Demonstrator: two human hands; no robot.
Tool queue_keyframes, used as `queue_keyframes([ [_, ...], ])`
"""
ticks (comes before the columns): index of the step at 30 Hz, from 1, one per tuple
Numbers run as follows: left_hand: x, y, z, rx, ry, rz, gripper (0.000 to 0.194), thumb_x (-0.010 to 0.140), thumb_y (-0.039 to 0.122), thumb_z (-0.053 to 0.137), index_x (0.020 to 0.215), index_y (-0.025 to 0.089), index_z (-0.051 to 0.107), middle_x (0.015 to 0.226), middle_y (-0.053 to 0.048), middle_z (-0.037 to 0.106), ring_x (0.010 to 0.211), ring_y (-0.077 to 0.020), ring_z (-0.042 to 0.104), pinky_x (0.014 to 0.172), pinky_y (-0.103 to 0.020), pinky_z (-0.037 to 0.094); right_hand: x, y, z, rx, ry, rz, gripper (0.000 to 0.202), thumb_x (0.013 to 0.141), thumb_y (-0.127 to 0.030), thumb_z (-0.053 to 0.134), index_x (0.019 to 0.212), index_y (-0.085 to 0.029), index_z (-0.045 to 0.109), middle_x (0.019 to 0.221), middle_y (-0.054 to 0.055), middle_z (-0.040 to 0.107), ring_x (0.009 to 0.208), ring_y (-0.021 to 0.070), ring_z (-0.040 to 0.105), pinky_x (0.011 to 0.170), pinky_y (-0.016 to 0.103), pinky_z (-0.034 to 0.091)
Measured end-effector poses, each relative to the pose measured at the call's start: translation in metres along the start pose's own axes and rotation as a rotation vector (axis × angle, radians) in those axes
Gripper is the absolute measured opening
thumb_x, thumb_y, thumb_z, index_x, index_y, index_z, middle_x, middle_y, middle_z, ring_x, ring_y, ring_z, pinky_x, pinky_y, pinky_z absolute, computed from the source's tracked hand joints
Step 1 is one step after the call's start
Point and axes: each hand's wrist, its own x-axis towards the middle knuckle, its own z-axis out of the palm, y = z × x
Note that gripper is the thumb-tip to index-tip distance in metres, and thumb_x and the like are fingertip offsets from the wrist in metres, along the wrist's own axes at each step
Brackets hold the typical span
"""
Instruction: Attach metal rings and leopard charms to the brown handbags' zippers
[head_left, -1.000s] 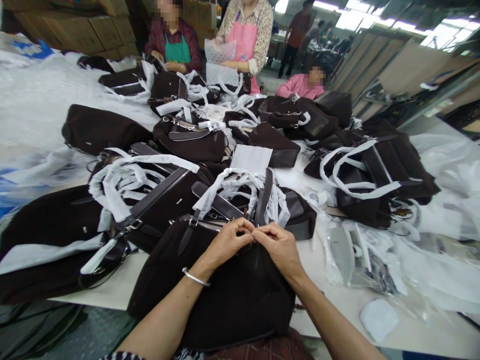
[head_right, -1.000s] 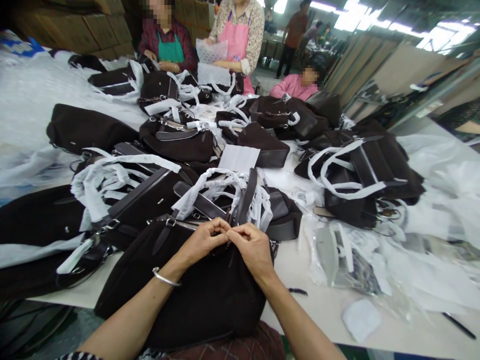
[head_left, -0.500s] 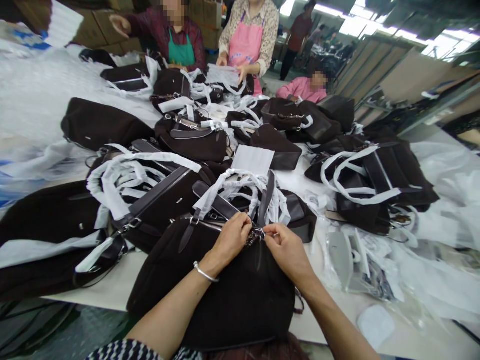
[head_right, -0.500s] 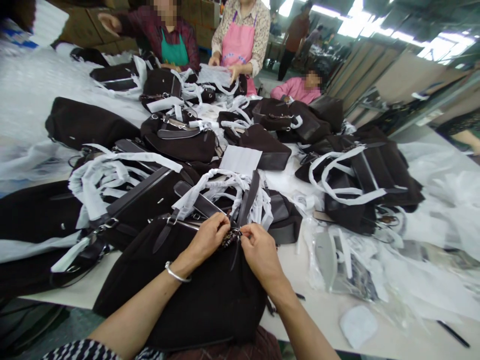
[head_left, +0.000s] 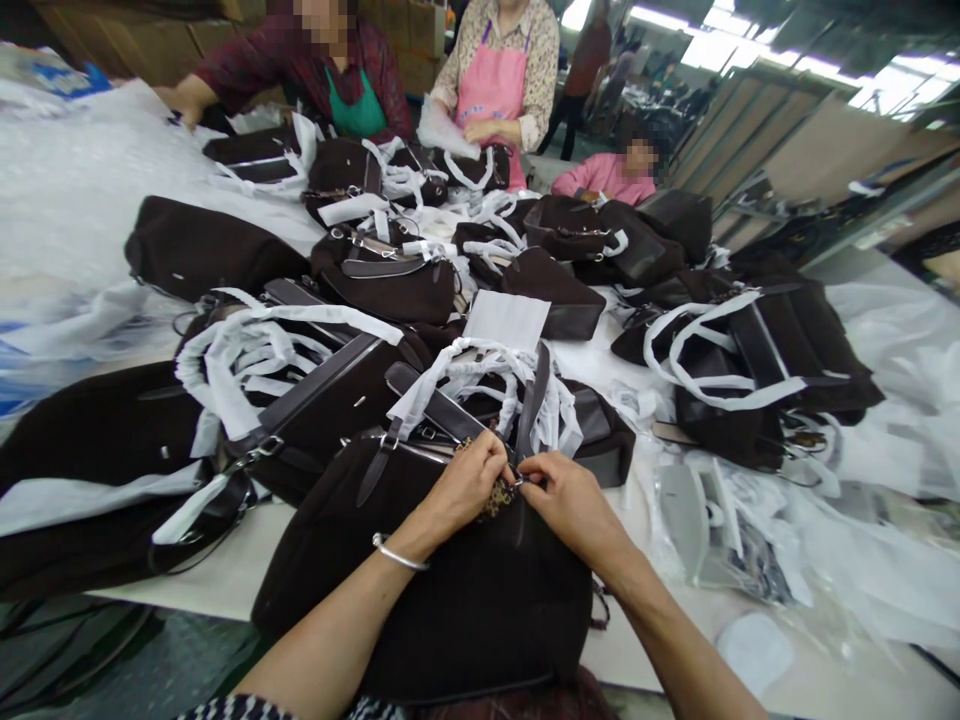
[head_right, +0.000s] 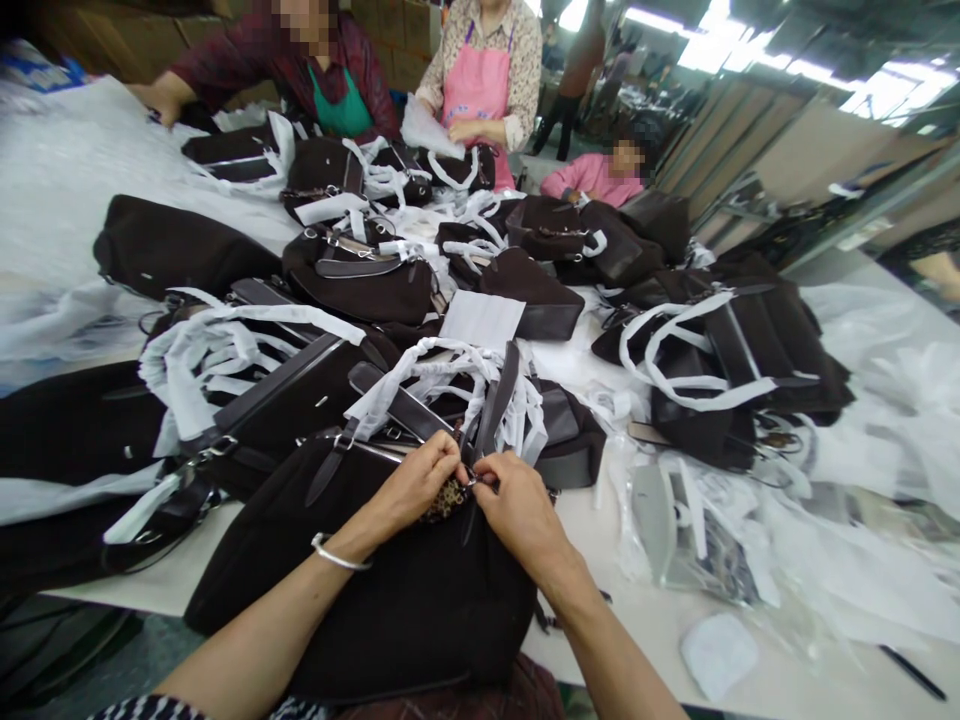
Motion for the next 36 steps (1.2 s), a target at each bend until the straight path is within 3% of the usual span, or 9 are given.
queue_keyframes([
  [4, -0.014, 0.002, 0.002, -0.030, 0.023, -0.056, 0.015, 0.095, 0.023, 0.040, 0.083, 0.022, 0.050, 0.076, 0.003, 0.065, 0.073, -0.0142, 0.060, 0.071, -0.026, 0.041, -0.020, -0.001, 0.003, -0.021, -0.014, -0.169, 0.016, 0.086, -0.010, 0.058, 0.089, -0.022, 0.069, 0.085, 0.002, 0.062, 0.081, 0.0170, 0.062, 0.074, 0.028, 0.047],
  [7, -0.018, -0.002, 0.007, 0.062, 0.096, -0.099, 0.016, 0.094, 0.023, 0.040, 0.081, 0.022, 0.049, 0.073, 0.003, 0.062, 0.070, -0.0148, 0.058, 0.069, -0.026, 0.039, -0.034, -0.001, 0.009, 0.016, 0.078, -0.227, 0.018, 0.092, -0.013, 0.054, 0.097, -0.021, 0.068, 0.087, 0.004, 0.063, 0.081, 0.0167, 0.063, 0.075, 0.027, 0.050],
  [10, -0.018, -0.003, 0.009, 0.156, 0.076, -0.079, 0.013, 0.094, 0.023, 0.042, 0.084, 0.022, 0.050, 0.074, 0.002, 0.063, 0.070, -0.0151, 0.058, 0.069, -0.026, 0.038, -0.040, 0.000, 0.013, 0.075, 0.164, -0.240, 0.017, 0.094, -0.014, 0.053, 0.099, -0.020, 0.068, 0.090, 0.004, 0.067, 0.085, 0.0167, 0.065, 0.080, 0.028, 0.051],
  [15, -0.018, -0.001, 0.004, 0.423, -0.045, -0.005, 0.009, 0.093, 0.026, 0.048, 0.087, 0.024, 0.054, 0.079, 0.001, 0.066, 0.072, -0.0171, 0.062, 0.065, -0.026, 0.035, -0.039, -0.003, 0.010, 0.174, 0.157, -0.159, 0.016, 0.090, -0.015, 0.059, 0.099, -0.022, 0.070, 0.095, 0.003, 0.072, 0.089, 0.0169, 0.067, 0.084, 0.027, 0.051],
  [18, -0.016, 0.000, 0.004, 0.502, -0.062, -0.035, 0.010, 0.092, 0.024, 0.048, 0.086, 0.023, 0.056, 0.076, -0.001, 0.066, 0.069, -0.0179, 0.062, 0.062, -0.027, 0.034, -0.038, -0.007, 0.007, 0.227, 0.137, -0.056, 0.014, 0.089, -0.018, 0.059, 0.096, -0.022, 0.070, 0.093, 0.003, 0.073, 0.086, 0.0176, 0.068, 0.082, 0.028, 0.052],
  [28, -0.012, 0.000, -0.004, 0.436, -0.050, -0.066, 0.012, 0.085, 0.018, 0.049, 0.080, 0.020, 0.059, 0.066, 0.000, 0.061, 0.058, -0.0153, 0.053, 0.057, -0.026, 0.028, -0.039, -0.011, 0.008, 0.289, 0.145, 0.016, 0.017, 0.090, -0.024, 0.055, 0.094, -0.023, 0.071, 0.095, 0.005, 0.073, 0.089, 0.0196, 0.068, 0.082, 0.030, 0.050],
  [36, 0.000, -0.007, 0.004, 0.270, -0.086, -0.047, 0.012, 0.084, 0.021, 0.051, 0.076, 0.019, 0.060, 0.066, 0.001, 0.062, 0.059, -0.0136, 0.053, 0.057, -0.024, 0.032, -0.037, -0.010, 0.008, 0.301, 0.133, 0.097, 0.017, 0.091, -0.028, 0.052, 0.093, -0.021, 0.068, 0.085, 0.002, 0.072, 0.076, 0.0178, 0.066, 0.076, 0.028, 0.049],
])
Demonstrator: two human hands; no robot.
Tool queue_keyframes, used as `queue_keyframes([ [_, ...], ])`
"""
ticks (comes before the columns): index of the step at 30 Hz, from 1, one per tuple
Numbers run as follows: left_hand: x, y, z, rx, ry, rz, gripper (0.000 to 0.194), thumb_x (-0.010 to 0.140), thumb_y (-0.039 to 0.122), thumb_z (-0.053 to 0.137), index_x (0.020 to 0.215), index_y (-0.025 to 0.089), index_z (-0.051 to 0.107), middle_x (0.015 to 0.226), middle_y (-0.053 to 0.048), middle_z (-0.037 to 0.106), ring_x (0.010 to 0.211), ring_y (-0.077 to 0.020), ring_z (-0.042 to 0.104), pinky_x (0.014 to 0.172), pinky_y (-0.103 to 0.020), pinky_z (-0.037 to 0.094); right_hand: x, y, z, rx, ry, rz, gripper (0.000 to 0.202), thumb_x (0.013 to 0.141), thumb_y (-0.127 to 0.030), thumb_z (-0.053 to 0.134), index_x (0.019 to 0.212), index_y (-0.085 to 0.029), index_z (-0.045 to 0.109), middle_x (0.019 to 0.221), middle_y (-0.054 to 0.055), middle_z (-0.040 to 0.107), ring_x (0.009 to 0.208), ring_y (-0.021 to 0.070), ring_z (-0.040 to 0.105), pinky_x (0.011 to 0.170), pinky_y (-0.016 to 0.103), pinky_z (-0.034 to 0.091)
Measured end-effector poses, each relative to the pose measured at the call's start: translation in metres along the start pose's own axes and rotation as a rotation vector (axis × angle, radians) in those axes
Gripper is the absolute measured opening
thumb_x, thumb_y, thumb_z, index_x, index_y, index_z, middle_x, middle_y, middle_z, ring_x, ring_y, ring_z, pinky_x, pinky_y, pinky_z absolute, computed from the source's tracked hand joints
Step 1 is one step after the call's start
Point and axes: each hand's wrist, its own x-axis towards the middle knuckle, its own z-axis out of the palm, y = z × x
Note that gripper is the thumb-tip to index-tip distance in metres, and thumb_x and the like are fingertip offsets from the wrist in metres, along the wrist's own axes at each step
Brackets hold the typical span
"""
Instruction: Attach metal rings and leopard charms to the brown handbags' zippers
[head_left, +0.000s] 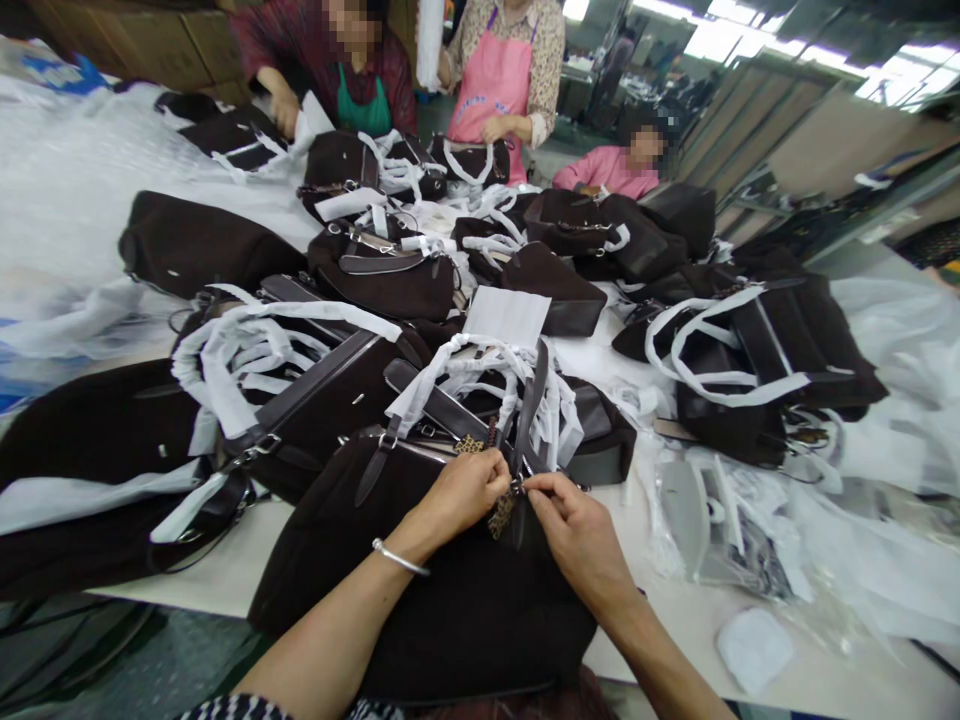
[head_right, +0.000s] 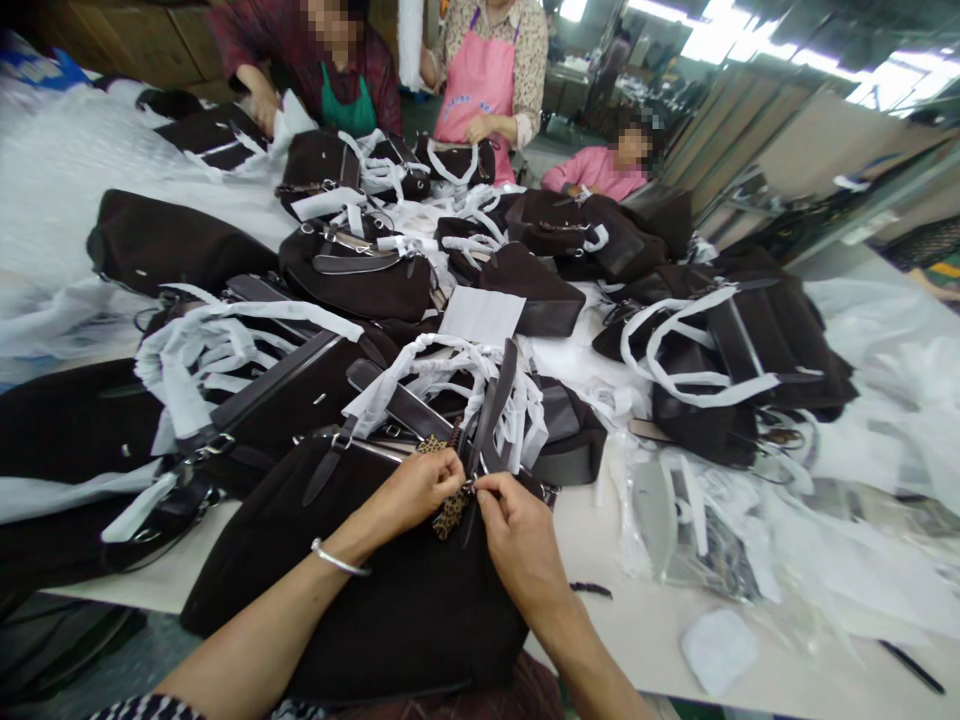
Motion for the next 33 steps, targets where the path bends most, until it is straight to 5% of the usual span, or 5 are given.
queue_keyframes([
  [11, 0.008, -0.009, 0.004, -0.201, -0.063, 0.011, 0.017, 0.083, 0.025, 0.054, 0.081, 0.017, 0.069, 0.079, -0.002, 0.070, 0.073, -0.0154, 0.062, 0.067, -0.023, 0.043, 0.012, 0.006, 0.000, -0.325, 0.060, -0.190, 0.016, 0.088, -0.011, 0.048, 0.092, -0.019, 0.062, 0.091, 0.007, 0.062, 0.086, 0.0207, 0.061, 0.081, 0.033, 0.047],
  [17, 0.009, -0.015, 0.001, -0.252, -0.086, -0.041, 0.013, 0.076, 0.023, 0.059, 0.076, 0.015, 0.069, 0.066, 0.000, 0.066, 0.060, -0.0132, 0.056, 0.056, -0.022, 0.039, 0.017, 0.003, -0.002, -0.440, -0.059, -0.147, 0.013, 0.088, -0.011, 0.054, 0.087, -0.020, 0.064, 0.091, 0.006, 0.059, 0.084, 0.0201, 0.062, 0.079, 0.031, 0.048],
  [33, 0.005, -0.014, 0.005, -0.199, -0.026, -0.044, 0.015, 0.075, 0.021, 0.054, 0.071, 0.014, 0.066, 0.058, 0.002, 0.056, 0.054, -0.0106, 0.046, 0.052, -0.021, 0.029, 0.021, 0.002, -0.002, -0.435, -0.080, -0.132, 0.016, 0.088, -0.010, 0.057, 0.092, -0.018, 0.070, 0.094, 0.007, 0.062, 0.091, 0.0204, 0.063, 0.086, 0.030, 0.049],
])
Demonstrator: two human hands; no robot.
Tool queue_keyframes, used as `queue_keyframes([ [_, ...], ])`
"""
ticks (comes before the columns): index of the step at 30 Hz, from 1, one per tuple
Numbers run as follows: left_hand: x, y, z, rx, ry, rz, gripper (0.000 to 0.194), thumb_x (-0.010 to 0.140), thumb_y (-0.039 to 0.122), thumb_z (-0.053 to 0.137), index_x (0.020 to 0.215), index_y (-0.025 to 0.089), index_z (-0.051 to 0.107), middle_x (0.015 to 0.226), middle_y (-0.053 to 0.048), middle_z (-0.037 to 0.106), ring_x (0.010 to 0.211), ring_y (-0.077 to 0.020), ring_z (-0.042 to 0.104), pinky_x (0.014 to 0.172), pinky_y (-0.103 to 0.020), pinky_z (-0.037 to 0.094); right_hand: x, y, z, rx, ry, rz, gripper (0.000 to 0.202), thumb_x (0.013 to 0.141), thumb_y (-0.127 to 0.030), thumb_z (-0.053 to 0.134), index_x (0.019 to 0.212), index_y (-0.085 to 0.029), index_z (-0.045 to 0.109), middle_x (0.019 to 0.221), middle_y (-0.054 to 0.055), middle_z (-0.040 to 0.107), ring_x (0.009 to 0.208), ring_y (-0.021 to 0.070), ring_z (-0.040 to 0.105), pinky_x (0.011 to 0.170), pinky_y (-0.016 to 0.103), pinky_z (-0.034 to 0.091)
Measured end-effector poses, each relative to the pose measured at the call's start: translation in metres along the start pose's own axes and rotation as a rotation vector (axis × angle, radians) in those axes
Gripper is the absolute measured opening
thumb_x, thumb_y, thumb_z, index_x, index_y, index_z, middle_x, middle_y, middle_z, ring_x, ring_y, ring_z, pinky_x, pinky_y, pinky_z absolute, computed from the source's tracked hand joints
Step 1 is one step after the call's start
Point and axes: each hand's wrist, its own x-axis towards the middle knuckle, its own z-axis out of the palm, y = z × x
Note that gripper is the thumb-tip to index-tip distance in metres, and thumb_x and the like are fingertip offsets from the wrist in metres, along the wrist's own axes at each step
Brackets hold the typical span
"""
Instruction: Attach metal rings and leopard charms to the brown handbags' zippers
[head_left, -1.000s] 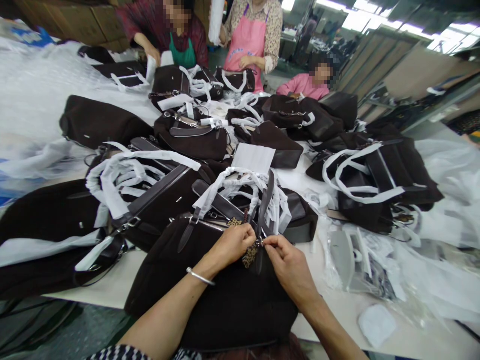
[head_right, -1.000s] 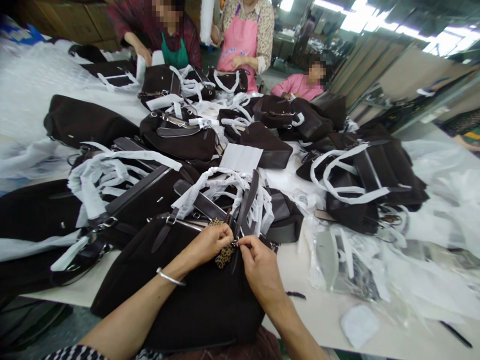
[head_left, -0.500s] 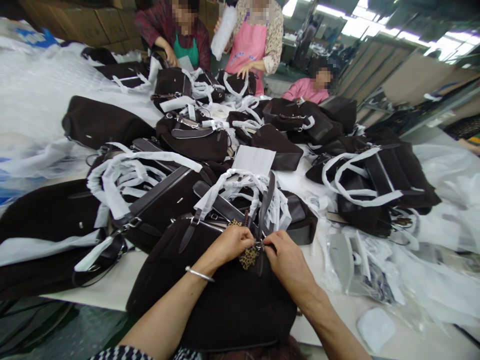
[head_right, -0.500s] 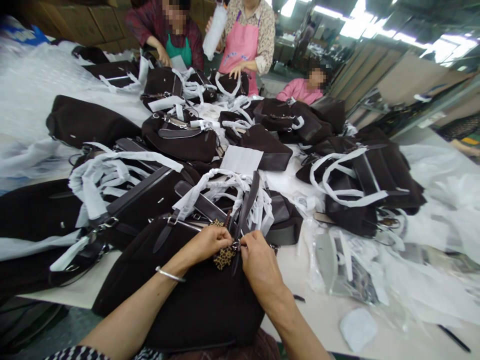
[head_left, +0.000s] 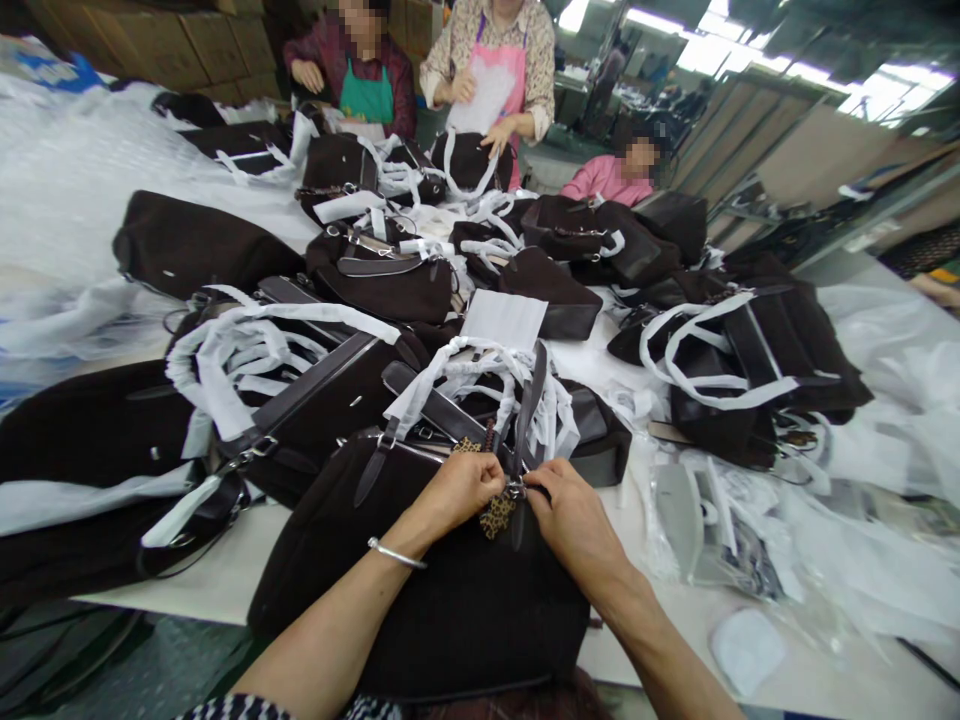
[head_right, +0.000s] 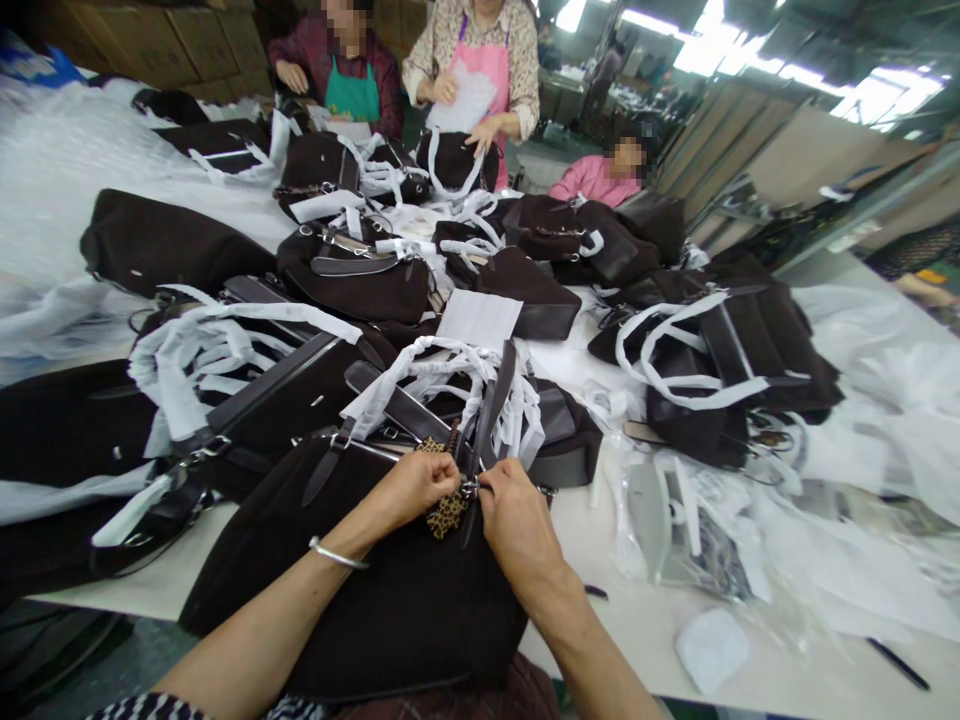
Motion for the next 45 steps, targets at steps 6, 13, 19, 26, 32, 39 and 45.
queue_keyframes([
  [6, 0.002, 0.001, 0.001, 0.056, -0.008, 0.061, 0.013, 0.075, 0.020, 0.055, 0.071, 0.017, 0.066, 0.058, 0.003, 0.057, 0.056, -0.0113, 0.048, 0.054, -0.022, 0.029, 0.000, 0.001, 0.003, -0.003, -0.012, -0.004, 0.016, 0.089, -0.011, 0.056, 0.090, -0.017, 0.071, 0.094, 0.007, 0.062, 0.089, 0.0198, 0.064, 0.085, 0.030, 0.049],
  [13, 0.006, 0.007, 0.004, 0.044, -0.022, 0.128, 0.013, 0.078, 0.021, 0.056, 0.071, 0.018, 0.066, 0.061, 0.004, 0.059, 0.060, -0.0112, 0.051, 0.056, -0.021, 0.031, 0.003, 0.009, 0.005, 0.017, -0.006, -0.009, 0.018, 0.086, -0.009, 0.059, 0.091, -0.017, 0.073, 0.090, 0.006, 0.064, 0.086, 0.0191, 0.064, 0.082, 0.030, 0.050],
  [19, 0.005, 0.006, 0.006, -0.017, -0.034, 0.118, 0.015, 0.080, 0.023, 0.055, 0.073, 0.016, 0.066, 0.064, 0.003, 0.062, 0.060, -0.0105, 0.052, 0.056, -0.020, 0.034, 0.000, 0.007, 0.008, 0.030, 0.061, -0.017, 0.018, 0.088, -0.010, 0.058, 0.088, -0.018, 0.073, 0.088, 0.005, 0.064, 0.085, 0.0186, 0.064, 0.082, 0.030, 0.049],
  [26, -0.001, 0.003, 0.000, 0.000, 0.067, 0.017, 0.011, 0.075, 0.020, 0.054, 0.071, 0.015, 0.064, 0.061, 0.003, 0.058, 0.057, -0.0108, 0.049, 0.053, -0.021, 0.030, 0.000, 0.007, 0.009, 0.044, 0.073, 0.004, 0.015, 0.086, -0.009, 0.060, 0.085, -0.019, 0.071, 0.087, 0.004, 0.063, 0.083, 0.0176, 0.064, 0.082, 0.028, 0.048],
  [32, -0.002, 0.003, -0.002, 0.002, 0.103, -0.017, 0.010, 0.072, 0.018, 0.055, 0.068, 0.016, 0.064, 0.059, 0.003, 0.056, 0.057, -0.0115, 0.048, 0.054, -0.022, 0.030, -0.001, 0.008, 0.009, 0.039, 0.094, -0.010, 0.015, 0.085, -0.010, 0.061, 0.084, -0.020, 0.071, 0.086, 0.003, 0.064, 0.081, 0.0176, 0.063, 0.081, 0.029, 0.048],
  [39, -0.002, 0.000, 0.006, -0.057, 0.100, -0.033, 0.012, 0.074, 0.021, 0.056, 0.069, 0.015, 0.065, 0.060, 0.002, 0.058, 0.059, -0.0114, 0.049, 0.055, -0.021, 0.031, 0.000, 0.010, 0.012, 0.044, 0.092, -0.020, 0.013, 0.085, -0.010, 0.062, 0.086, -0.019, 0.072, 0.086, 0.004, 0.063, 0.081, 0.0185, 0.064, 0.082, 0.030, 0.048],
  [45, -0.001, -0.003, 0.009, -0.135, 0.039, -0.020, 0.014, 0.074, 0.024, 0.058, 0.072, 0.014, 0.067, 0.063, 0.002, 0.061, 0.060, -0.0115, 0.051, 0.057, -0.021, 0.034, -0.001, 0.008, 0.012, 0.082, 0.120, -0.022, 0.013, 0.084, -0.009, 0.064, 0.088, -0.019, 0.072, 0.087, 0.004, 0.064, 0.080, 0.0183, 0.064, 0.080, 0.030, 0.049],
])
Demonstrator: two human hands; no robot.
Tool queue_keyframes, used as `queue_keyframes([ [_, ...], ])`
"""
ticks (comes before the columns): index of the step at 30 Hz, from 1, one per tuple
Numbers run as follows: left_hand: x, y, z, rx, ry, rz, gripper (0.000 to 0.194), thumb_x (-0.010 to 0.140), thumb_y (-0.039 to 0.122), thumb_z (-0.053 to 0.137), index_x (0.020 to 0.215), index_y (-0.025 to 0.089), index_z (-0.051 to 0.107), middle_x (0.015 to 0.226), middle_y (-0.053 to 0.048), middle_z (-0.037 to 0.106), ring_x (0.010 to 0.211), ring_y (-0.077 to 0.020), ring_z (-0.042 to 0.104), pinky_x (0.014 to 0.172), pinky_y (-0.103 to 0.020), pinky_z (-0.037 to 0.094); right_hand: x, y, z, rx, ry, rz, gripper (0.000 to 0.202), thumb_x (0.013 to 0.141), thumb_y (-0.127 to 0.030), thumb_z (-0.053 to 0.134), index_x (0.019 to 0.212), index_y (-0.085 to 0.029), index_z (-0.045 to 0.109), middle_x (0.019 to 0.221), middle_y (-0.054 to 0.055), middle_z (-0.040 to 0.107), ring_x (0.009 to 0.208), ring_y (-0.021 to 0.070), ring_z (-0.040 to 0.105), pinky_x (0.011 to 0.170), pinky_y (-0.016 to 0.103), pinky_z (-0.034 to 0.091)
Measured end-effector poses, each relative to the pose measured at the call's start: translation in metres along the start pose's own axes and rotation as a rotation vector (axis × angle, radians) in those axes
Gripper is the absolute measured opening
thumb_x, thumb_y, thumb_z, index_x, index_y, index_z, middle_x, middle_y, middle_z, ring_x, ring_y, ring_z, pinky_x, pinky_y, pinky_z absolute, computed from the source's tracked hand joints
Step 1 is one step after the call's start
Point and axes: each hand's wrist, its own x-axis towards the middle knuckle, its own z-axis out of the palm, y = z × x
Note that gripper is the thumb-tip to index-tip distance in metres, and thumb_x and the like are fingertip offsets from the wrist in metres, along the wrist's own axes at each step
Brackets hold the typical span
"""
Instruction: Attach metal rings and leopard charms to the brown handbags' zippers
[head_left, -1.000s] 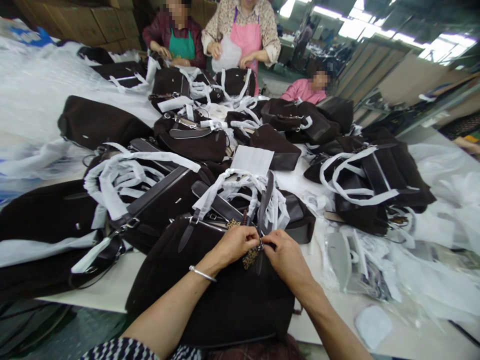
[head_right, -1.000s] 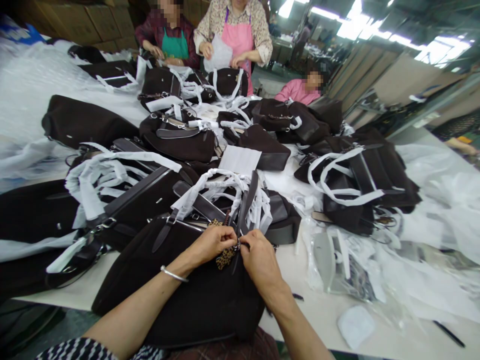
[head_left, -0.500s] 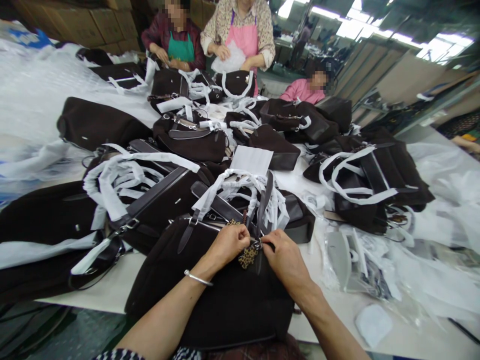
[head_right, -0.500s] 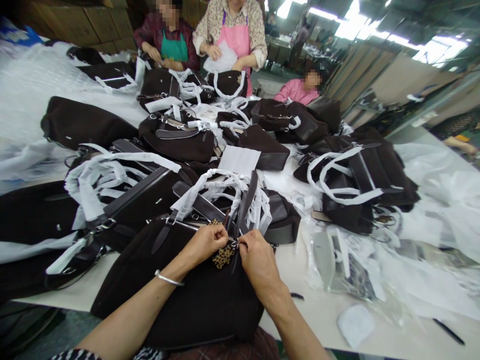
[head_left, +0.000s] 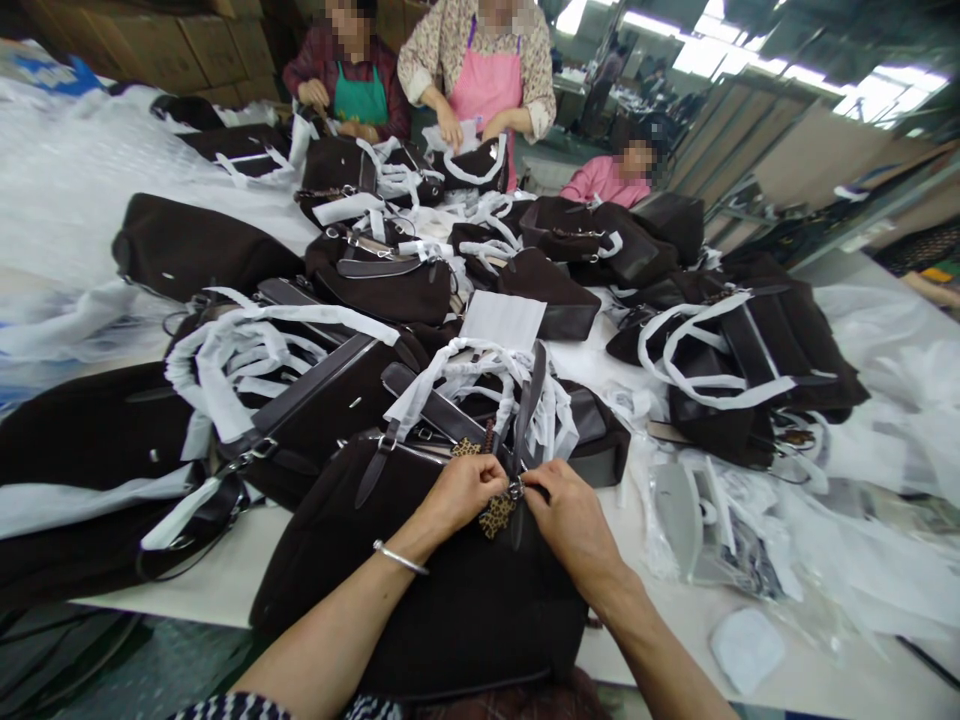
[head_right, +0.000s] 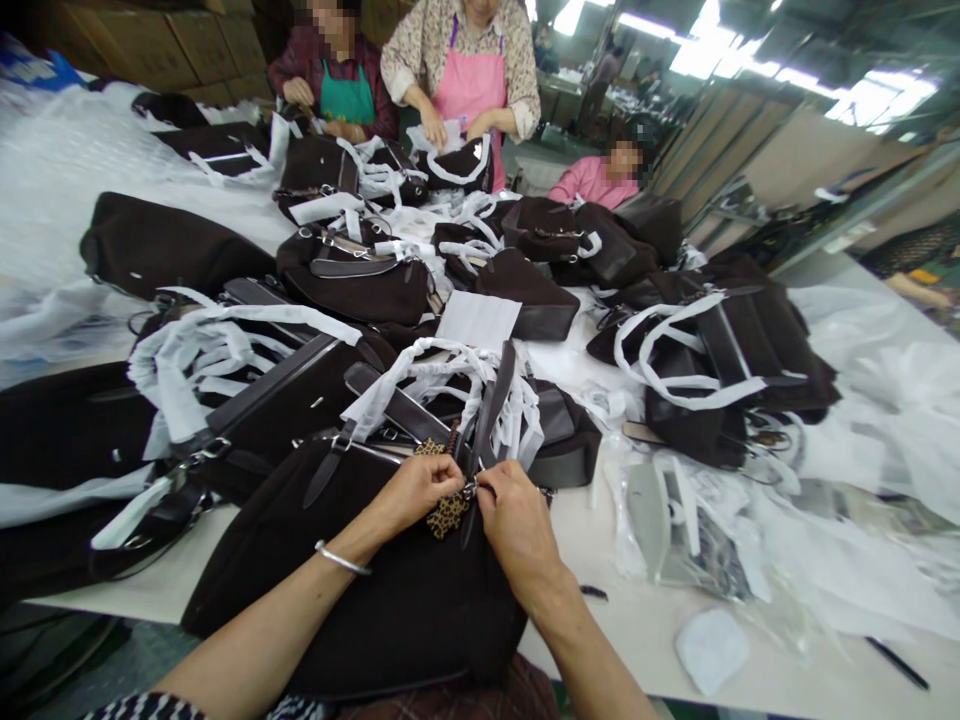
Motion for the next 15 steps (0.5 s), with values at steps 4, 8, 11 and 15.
queue_keyframes([
  [4, 0.001, -0.001, -0.002, -0.050, -0.027, 0.005, 0.016, 0.077, 0.026, 0.057, 0.075, 0.014, 0.067, 0.066, 0.001, 0.062, 0.061, -0.0112, 0.052, 0.058, -0.021, 0.036, 0.000, -0.002, -0.001, 0.032, 0.021, -0.010, 0.013, 0.085, -0.010, 0.064, 0.089, -0.020, 0.072, 0.087, 0.003, 0.065, 0.081, 0.0183, 0.064, 0.079, 0.030, 0.049],
  [8, -0.003, 0.001, -0.007, -0.052, -0.052, 0.013, 0.018, 0.079, 0.027, 0.057, 0.079, 0.014, 0.068, 0.070, 0.000, 0.065, 0.064, -0.0123, 0.055, 0.060, -0.021, 0.039, -0.001, -0.001, 0.001, 0.040, 0.046, -0.026, 0.013, 0.087, -0.011, 0.062, 0.089, -0.020, 0.072, 0.088, 0.003, 0.065, 0.081, 0.0179, 0.064, 0.079, 0.030, 0.049],
  [11, -0.008, 0.003, -0.013, 0.004, -0.008, 0.028, 0.015, 0.080, 0.026, 0.056, 0.077, 0.016, 0.067, 0.070, 0.000, 0.064, 0.065, -0.0132, 0.054, 0.061, -0.023, 0.037, -0.003, -0.001, 0.001, 0.038, 0.047, -0.045, 0.014, 0.088, -0.011, 0.061, 0.088, -0.020, 0.071, 0.088, 0.003, 0.065, 0.082, 0.0175, 0.064, 0.079, 0.029, 0.049],
  [15, -0.012, 0.010, -0.021, 0.064, 0.060, 0.072, 0.011, 0.084, 0.024, 0.055, 0.077, 0.018, 0.063, 0.072, 0.001, 0.061, 0.069, -0.0141, 0.054, 0.066, -0.025, 0.038, -0.004, -0.003, 0.000, 0.022, 0.037, -0.038, 0.010, 0.088, -0.012, 0.062, 0.087, -0.019, 0.068, 0.088, 0.003, 0.064, 0.082, 0.0179, 0.064, 0.080, 0.029, 0.048],
])
